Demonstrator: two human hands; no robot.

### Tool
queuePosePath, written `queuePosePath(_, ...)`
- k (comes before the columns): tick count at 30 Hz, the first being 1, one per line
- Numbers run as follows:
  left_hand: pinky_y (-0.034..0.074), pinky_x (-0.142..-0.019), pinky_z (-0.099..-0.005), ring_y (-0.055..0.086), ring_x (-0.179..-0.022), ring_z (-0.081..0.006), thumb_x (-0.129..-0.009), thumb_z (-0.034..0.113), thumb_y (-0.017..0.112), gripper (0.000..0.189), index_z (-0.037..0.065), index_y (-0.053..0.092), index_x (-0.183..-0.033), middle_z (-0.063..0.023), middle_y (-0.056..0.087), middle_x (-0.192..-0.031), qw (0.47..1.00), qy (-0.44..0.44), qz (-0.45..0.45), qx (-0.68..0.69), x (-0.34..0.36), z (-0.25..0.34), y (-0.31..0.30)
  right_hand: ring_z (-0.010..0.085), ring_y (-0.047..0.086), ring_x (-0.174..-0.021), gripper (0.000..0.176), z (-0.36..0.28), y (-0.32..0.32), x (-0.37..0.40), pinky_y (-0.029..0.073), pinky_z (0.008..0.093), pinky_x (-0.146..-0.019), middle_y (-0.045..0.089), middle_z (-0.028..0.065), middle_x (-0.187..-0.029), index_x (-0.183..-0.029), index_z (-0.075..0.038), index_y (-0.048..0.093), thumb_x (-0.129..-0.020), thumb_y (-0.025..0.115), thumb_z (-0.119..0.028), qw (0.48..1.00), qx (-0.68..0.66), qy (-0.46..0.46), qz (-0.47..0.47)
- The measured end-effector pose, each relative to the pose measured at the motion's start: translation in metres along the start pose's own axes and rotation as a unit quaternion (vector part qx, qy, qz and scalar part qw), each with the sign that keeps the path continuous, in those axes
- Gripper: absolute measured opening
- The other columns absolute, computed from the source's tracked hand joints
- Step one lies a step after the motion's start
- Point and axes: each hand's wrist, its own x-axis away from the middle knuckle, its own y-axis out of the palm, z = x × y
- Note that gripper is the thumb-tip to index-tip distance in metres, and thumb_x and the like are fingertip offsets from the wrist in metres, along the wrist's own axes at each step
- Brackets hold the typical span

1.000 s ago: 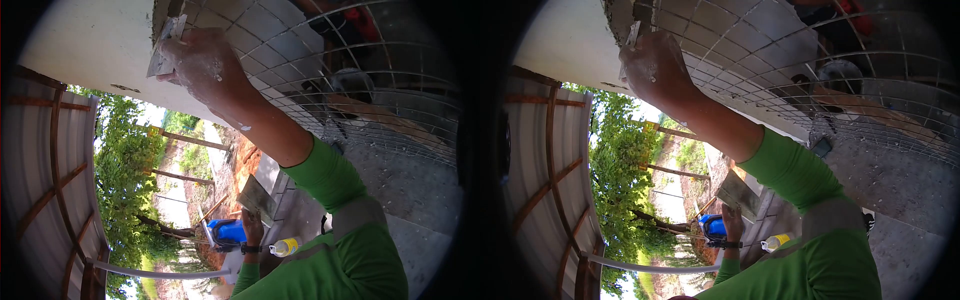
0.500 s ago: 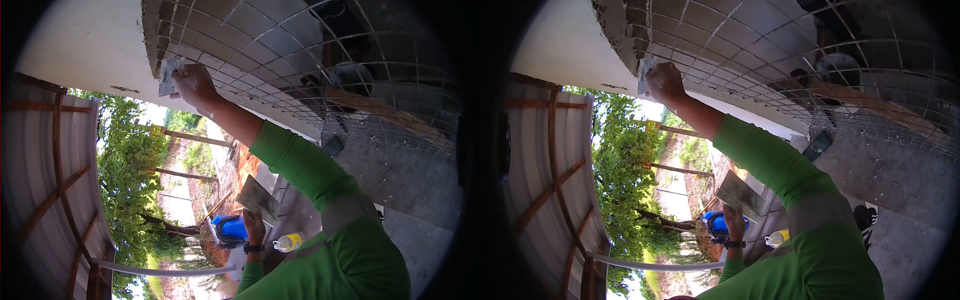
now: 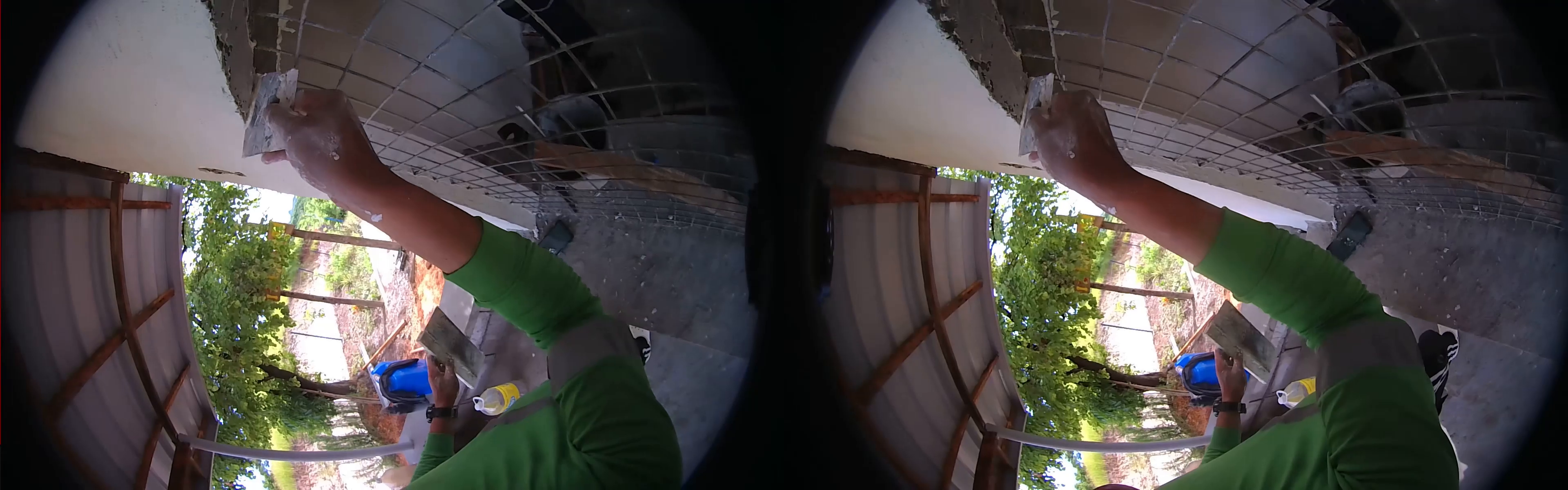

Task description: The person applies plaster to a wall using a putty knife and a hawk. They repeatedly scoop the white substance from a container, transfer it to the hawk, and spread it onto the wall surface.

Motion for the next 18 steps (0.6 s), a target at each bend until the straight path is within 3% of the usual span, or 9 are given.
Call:
queuePosePath(2,0.047,-0.09,-0.0322,0.061,-0.103,-0.0191,-0.091,-0.002,0.057,0.031,0.0,0.047,-0.121,-0.0118,0.063,-0.112,0.999,-0.017,-0.017,-0.025,0.006,-0.008,0.001,0.033,0.05,-0.098,0.016,-0.011,0.001,-0.006,0.047,0.0475,-0.083,0.053,0.0154,-0.096,-0.098,0.0,0.06,-0.091,0.063,-0.014,0.997,-0.047,0.034,0.046)
queuePosePath(4,0.049,-0.082,-0.0326,0.062,-0.092,-0.0213,-0.09,-0.004,0.053,0.024,-0.001,0.049,-0.113,-0.012,0.064,-0.099,0.999,0.03,-0.009,-0.041,0.015,-0.056,-0.002,0.0322,0.054,-0.094,0.014,-0.025,0.001,-0.006,0.049,0.0466,-0.08,0.054,0.0148,-0.092,-0.096,-0.001,0.062,-0.091,0.062,-0.014,0.989,-0.095,0.069,0.091)
queuePosePath(7,0.048,-0.088,-0.0339,0.062,-0.097,-0.023,-0.087,-0.005,0.052,0.028,-0.001,0.05,-0.115,-0.013,0.063,-0.107,0.997,-0.041,-0.026,-0.065,0.044,-0.108,-0.014,0.0286,0.065,-0.079,0.02,-0.063,-0.007,-0.003,0.054,0.0424,-0.07,0.059,0.0158,-0.079,-0.084,0.005,0.061,-0.093,0.059,-0.014,0.992,-0.063,-0.014,0.105)
queuePosePath(9,0.047,-0.089,-0.0339,0.061,-0.098,-0.0229,-0.086,-0.004,0.053,0.029,0.0,0.05,-0.115,-0.013,0.063,-0.108,0.993,-0.102,-0.018,-0.057,0.076,-0.132,-0.019,0.0264,0.069,-0.062,0.031,-0.089,-0.011,-0.007,0.057,0.0382,-0.058,0.061,0.0191,-0.066,-0.071,0.009,0.056,-0.093,0.056,-0.013,0.985,-0.118,0.077,0.1)
queuePosePath(10,0.047,-0.089,-0.0338,0.061,-0.099,-0.0229,-0.086,-0.003,0.053,0.029,0.0,0.05,-0.115,-0.013,0.062,-0.108,0.986,-0.157,-0.017,-0.06,0.09,-0.143,-0.023,0.0264,0.069,-0.062,0.031,-0.093,-0.012,-0.005,0.057,0.0382,-0.058,0.061,0.0191,-0.066,-0.071,0.009,0.056,-0.093,0.056,-0.013,0.985,-0.118,0.079,0.099)
queuePosePath(11,0.047,-0.089,-0.0339,0.061,-0.099,-0.0226,-0.086,0.0,0.055,0.03,0.0,0.049,-0.115,-0.0125,0.062,-0.107,0.979,-0.13,-0.035,-0.155,0.106,-0.132,-0.026,0.0263,0.07,-0.061,0.033,-0.095,-0.013,-0.005,0.057,0.037,-0.057,0.061,0.0196,-0.064,-0.067,0.009,0.056,-0.093,0.055,-0.012,0.985,-0.134,0.053,0.097)
queuePosePath(13,0.048,-0.086,-0.0346,0.061,-0.093,-0.0227,-0.085,0.003,0.058,0.028,0.001,0.05,-0.112,-0.0112,0.062,-0.101,0.981,-0.138,-0.027,-0.133,0.136,-0.159,-0.033,0.0262,0.071,-0.059,0.036,-0.102,-0.017,-0.005,0.057,0.0359,-0.055,0.061,0.0202,-0.062,-0.064,0.01,0.055,-0.093,0.054,-0.011,0.984,-0.152,0.029,0.09)
queuePosePath(16,0.048,-0.079,-0.0362,0.061,-0.084,-0.0235,-0.084,0.006,0.062,0.025,0.003,0.05,-0.106,-0.0099,0.06,-0.091,0.981,-0.145,-0.015,-0.125,0.183,-0.208,-0.047,0.0242,0.07,-0.063,0.024,-0.118,-0.025,-0.007,0.059,0.0365,-0.056,0.063,0.019,-0.073,-0.08,0.01,0.059,-0.094,0.055,-0.009,0.983,-0.173,0.038,0.052)
queuePosePath(18,0.049,-0.075,-0.0372,0.061,-0.079,-0.0241,-0.084,0.008,0.065,0.025,0.004,0.051,-0.103,-0.0094,0.059,-0.085,0.978,-0.141,-0.018,-0.154,0.208,-0.235,-0.052,0.022,0.069,-0.068,0.02,-0.127,-0.028,-0.005,0.062,0.0363,-0.061,0.064,0.0176,-0.087,-0.103,0.009,0.057,-0.093,0.056,-0.008,0.981,-0.182,-0.023,0.062)
